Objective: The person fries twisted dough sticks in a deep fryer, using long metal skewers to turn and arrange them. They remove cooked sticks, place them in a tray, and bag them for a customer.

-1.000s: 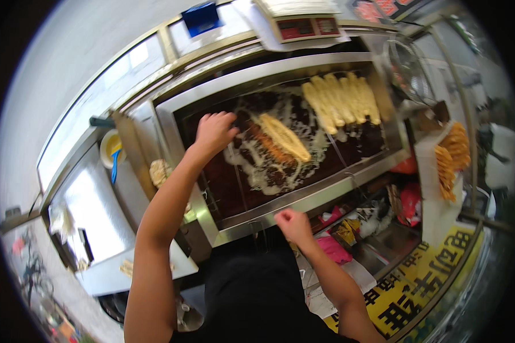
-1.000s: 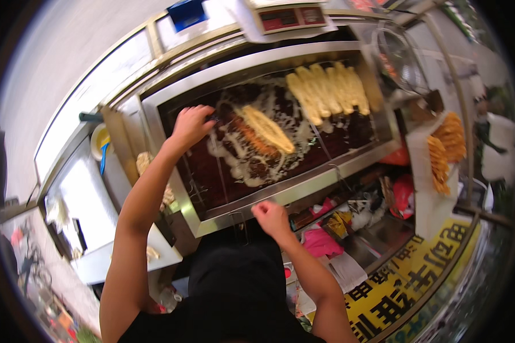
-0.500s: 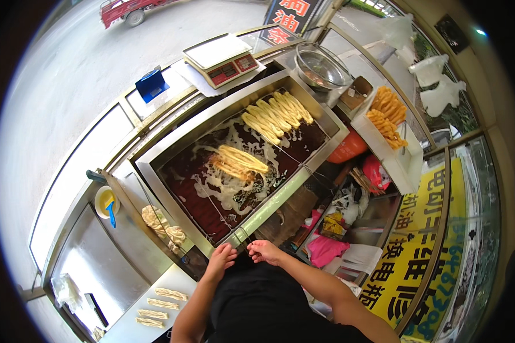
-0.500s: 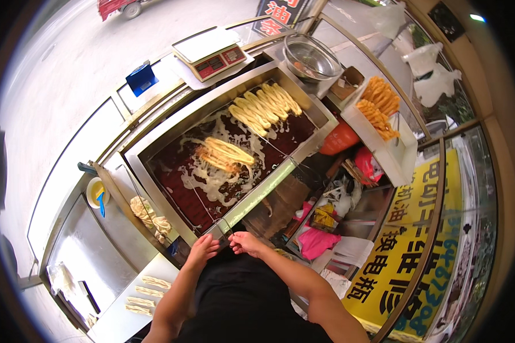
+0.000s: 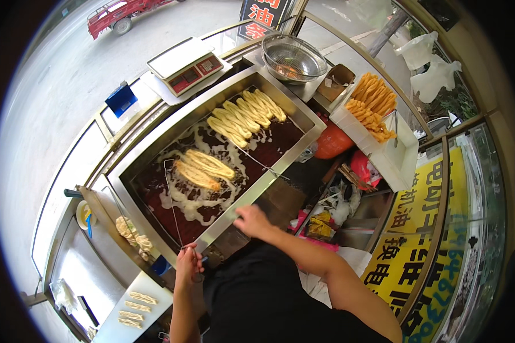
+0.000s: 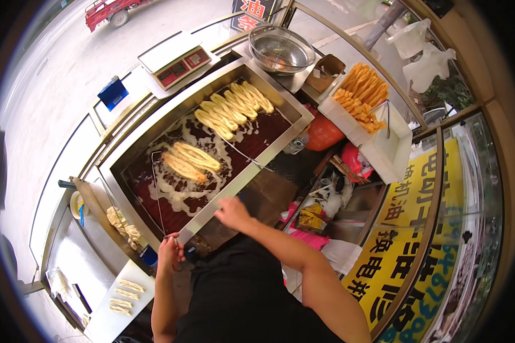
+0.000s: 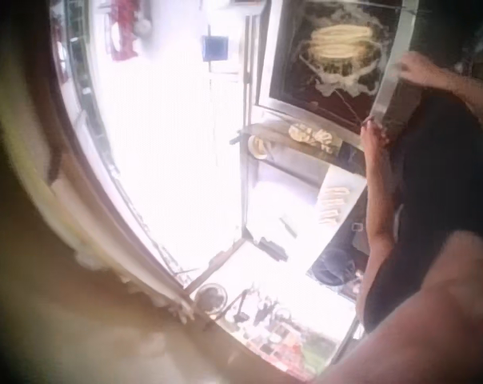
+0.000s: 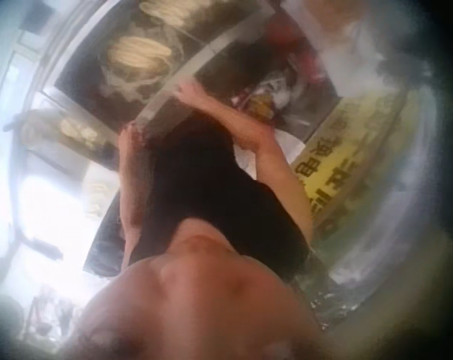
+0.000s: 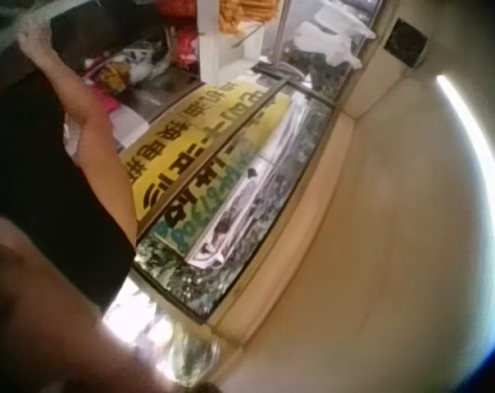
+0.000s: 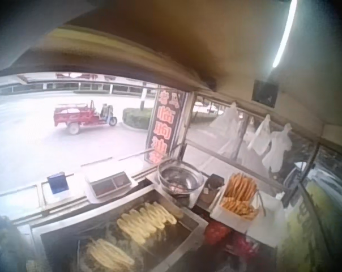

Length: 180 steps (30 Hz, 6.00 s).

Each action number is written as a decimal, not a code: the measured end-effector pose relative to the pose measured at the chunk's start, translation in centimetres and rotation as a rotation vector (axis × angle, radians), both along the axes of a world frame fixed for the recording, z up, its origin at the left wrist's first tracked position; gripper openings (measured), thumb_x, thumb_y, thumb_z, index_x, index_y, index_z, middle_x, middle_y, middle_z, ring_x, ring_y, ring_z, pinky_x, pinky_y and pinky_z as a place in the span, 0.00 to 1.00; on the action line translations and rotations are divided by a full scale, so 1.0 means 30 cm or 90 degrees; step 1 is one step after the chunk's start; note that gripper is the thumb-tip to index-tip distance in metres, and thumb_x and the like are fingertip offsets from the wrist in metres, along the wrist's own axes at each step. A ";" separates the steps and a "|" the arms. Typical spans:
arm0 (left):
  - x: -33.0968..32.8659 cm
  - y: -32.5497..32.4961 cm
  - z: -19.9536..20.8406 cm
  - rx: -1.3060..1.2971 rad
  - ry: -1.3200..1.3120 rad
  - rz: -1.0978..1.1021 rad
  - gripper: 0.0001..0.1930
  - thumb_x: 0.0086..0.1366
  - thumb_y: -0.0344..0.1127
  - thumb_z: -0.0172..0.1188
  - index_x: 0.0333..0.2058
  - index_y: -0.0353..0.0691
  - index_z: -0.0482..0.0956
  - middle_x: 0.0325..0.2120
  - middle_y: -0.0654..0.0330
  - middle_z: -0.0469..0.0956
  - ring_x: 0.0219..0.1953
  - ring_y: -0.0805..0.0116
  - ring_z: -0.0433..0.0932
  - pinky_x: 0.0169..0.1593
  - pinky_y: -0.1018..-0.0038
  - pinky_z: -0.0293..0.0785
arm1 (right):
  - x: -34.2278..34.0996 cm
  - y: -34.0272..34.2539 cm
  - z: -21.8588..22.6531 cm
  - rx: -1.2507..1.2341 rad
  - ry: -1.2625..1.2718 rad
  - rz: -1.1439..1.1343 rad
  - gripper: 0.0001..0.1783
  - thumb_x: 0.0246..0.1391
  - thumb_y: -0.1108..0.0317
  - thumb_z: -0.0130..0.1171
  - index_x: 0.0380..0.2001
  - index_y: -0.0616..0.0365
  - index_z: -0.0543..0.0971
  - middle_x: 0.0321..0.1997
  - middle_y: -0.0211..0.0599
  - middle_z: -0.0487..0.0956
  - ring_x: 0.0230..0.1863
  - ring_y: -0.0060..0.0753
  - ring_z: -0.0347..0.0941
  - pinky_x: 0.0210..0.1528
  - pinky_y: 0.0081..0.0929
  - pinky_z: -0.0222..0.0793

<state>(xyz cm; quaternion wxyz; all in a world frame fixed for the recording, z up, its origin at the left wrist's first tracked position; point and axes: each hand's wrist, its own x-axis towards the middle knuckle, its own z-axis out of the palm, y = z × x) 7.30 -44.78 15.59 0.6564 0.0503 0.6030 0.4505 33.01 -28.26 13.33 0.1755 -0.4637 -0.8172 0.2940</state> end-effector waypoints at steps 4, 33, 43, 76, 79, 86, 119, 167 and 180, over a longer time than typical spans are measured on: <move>0.164 -0.026 0.080 -0.058 0.063 -0.032 0.16 0.74 0.42 0.43 0.52 0.40 0.69 0.22 0.63 0.74 0.14 0.76 0.68 0.14 0.78 0.68 | 0.286 0.280 0.063 0.264 -0.144 -0.039 0.19 0.34 0.69 0.62 0.35 0.58 0.72 0.37 0.48 0.71 0.43 0.53 0.67 0.47 0.48 0.65; 0.496 0.317 -0.044 -0.055 0.156 -0.119 0.16 0.72 0.44 0.45 0.50 0.40 0.70 0.30 0.56 0.77 0.28 0.62 0.77 0.28 0.66 0.75 | 0.521 0.532 -0.008 -0.202 -0.186 -0.037 0.18 0.42 0.75 0.50 0.40 0.60 0.77 0.31 0.51 0.79 0.38 0.56 0.76 0.41 0.46 0.70; 0.520 0.350 -0.013 -0.071 0.588 -0.190 0.16 0.66 0.39 0.51 0.49 0.36 0.71 0.43 0.41 0.78 0.45 0.42 0.77 0.50 0.55 0.72 | 0.579 0.462 0.034 -0.217 -0.129 -0.035 0.19 0.41 0.76 0.51 0.42 0.60 0.76 0.26 0.43 0.77 0.31 0.48 0.75 0.38 0.40 0.70; 0.453 0.123 0.039 0.097 -0.367 0.236 0.16 0.73 0.42 0.44 0.54 0.43 0.69 0.30 0.63 0.73 0.24 0.75 0.68 0.22 0.79 0.64 | 0.562 0.442 0.018 -0.144 -0.190 -0.022 0.20 0.40 0.75 0.51 0.42 0.59 0.77 0.30 0.46 0.77 0.35 0.53 0.75 0.39 0.44 0.71; 0.463 0.195 0.048 -0.096 0.015 -0.005 0.17 0.70 0.43 0.48 0.52 0.41 0.70 0.33 0.58 0.75 0.27 0.69 0.73 0.26 0.73 0.71 | 0.561 0.451 0.018 -0.130 -0.179 -0.024 0.21 0.40 0.76 0.50 0.42 0.60 0.77 0.27 0.45 0.76 0.33 0.52 0.74 0.38 0.44 0.70; 0.521 0.210 0.041 -0.172 0.672 -0.195 0.17 0.65 0.39 0.55 0.50 0.38 0.72 0.41 0.44 0.77 0.44 0.43 0.77 0.48 0.56 0.73 | 0.550 0.463 0.038 -0.103 -0.177 -0.018 0.21 0.40 0.76 0.50 0.42 0.60 0.77 0.29 0.46 0.77 0.34 0.52 0.75 0.40 0.43 0.71; 0.408 0.062 -0.122 -0.118 0.366 0.106 0.11 0.66 0.35 0.49 0.43 0.38 0.75 0.28 0.58 0.77 0.29 0.67 0.76 0.34 0.71 0.71 | 0.529 0.369 0.037 -0.199 -0.164 0.027 0.22 0.39 0.75 0.52 0.43 0.58 0.77 0.27 0.42 0.75 0.33 0.51 0.74 0.39 0.42 0.71; 0.433 0.015 0.008 -0.131 0.526 -0.012 0.14 0.67 0.38 0.51 0.46 0.37 0.74 0.38 0.41 0.79 0.44 0.41 0.77 0.47 0.57 0.73 | 0.494 0.423 0.026 -0.157 -0.172 0.017 0.23 0.39 0.75 0.52 0.44 0.60 0.77 0.26 0.42 0.75 0.31 0.49 0.74 0.37 0.40 0.71; 0.386 0.206 -0.068 -0.088 0.515 -0.078 0.17 0.67 0.40 0.50 0.48 0.36 0.74 0.31 0.48 0.79 0.36 0.57 0.79 0.42 0.67 0.73 | 0.495 0.412 0.040 -0.149 -0.169 0.011 0.22 0.39 0.76 0.51 0.42 0.59 0.77 0.25 0.46 0.75 0.32 0.53 0.74 0.38 0.43 0.71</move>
